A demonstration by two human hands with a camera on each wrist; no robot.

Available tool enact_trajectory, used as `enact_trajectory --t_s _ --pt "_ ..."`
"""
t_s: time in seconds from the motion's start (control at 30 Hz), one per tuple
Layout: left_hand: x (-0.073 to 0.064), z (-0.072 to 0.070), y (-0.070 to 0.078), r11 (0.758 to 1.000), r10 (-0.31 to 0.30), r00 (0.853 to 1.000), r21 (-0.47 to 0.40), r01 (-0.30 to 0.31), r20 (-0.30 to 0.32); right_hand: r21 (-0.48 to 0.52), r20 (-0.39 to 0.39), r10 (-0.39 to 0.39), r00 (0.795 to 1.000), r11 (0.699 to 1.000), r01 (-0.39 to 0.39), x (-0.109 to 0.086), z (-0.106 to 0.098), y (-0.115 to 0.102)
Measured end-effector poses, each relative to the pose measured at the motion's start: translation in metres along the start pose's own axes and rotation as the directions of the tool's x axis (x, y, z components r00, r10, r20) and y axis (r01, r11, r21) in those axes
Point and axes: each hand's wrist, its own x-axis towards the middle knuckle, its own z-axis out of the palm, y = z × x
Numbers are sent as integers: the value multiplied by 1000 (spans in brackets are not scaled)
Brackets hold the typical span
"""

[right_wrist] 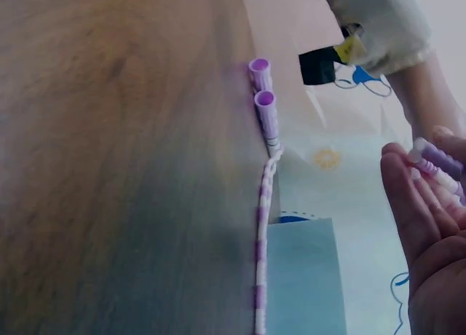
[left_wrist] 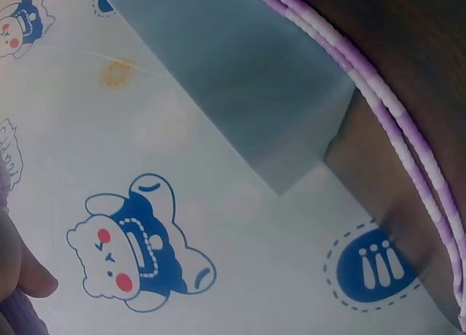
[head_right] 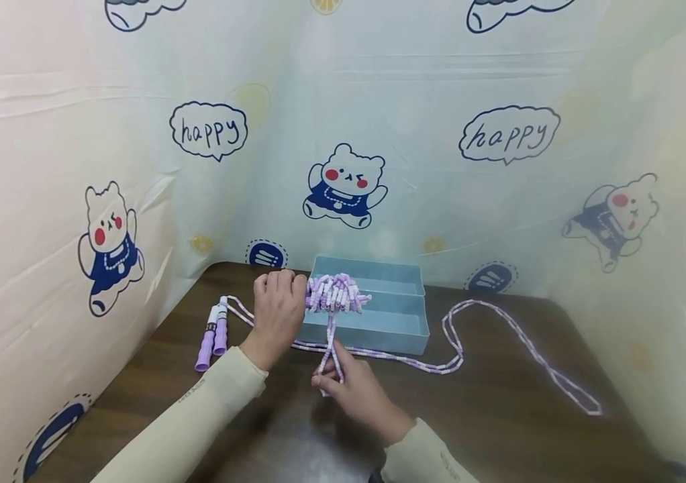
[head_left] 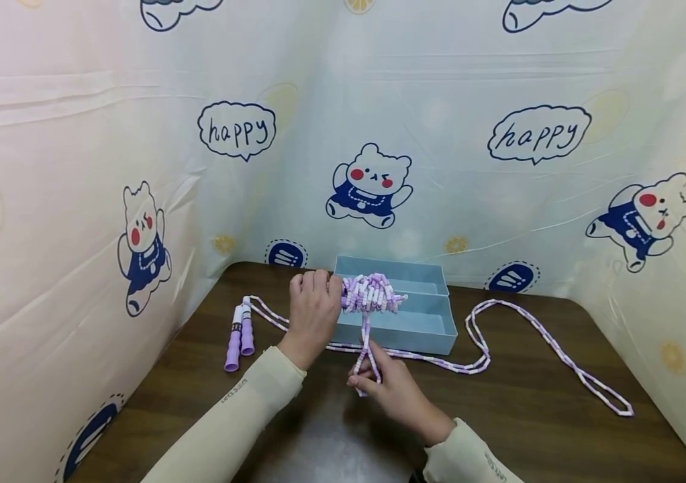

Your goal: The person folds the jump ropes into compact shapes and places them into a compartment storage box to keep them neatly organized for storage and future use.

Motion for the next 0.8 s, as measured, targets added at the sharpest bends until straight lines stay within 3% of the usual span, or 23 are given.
enact_trajectory --t_s 0.17,0.37,0.43,0.53,0.67,0.8 --pt "0 4 -3 1000 -8 1000 12 7 16 -33 1 -21 1000 999 21 -7 2 -11" --pt "-2 6 -5 1000 -21 1000 8 20 23 -77 -132 -135 982 989 126 -15 6 -22" --pt "-3 7 -5 1000 -23 999 6 23 26 -68 -173 -191 966 981 182 -17 7 -22" --pt "-5 7 -5 1000 -19 999 3 19 35 -85 -213 -311 926 950 300 -19 8 -22" --pt "-7 7 -4 1000 -13 999 3 13 47 -213 -234 -451 861 888 407 -19 5 -21" --pt "-8 7 -4 1000 -4 998 -6 4 58 -225 -194 -514 835 852 473 -16 0 -22"
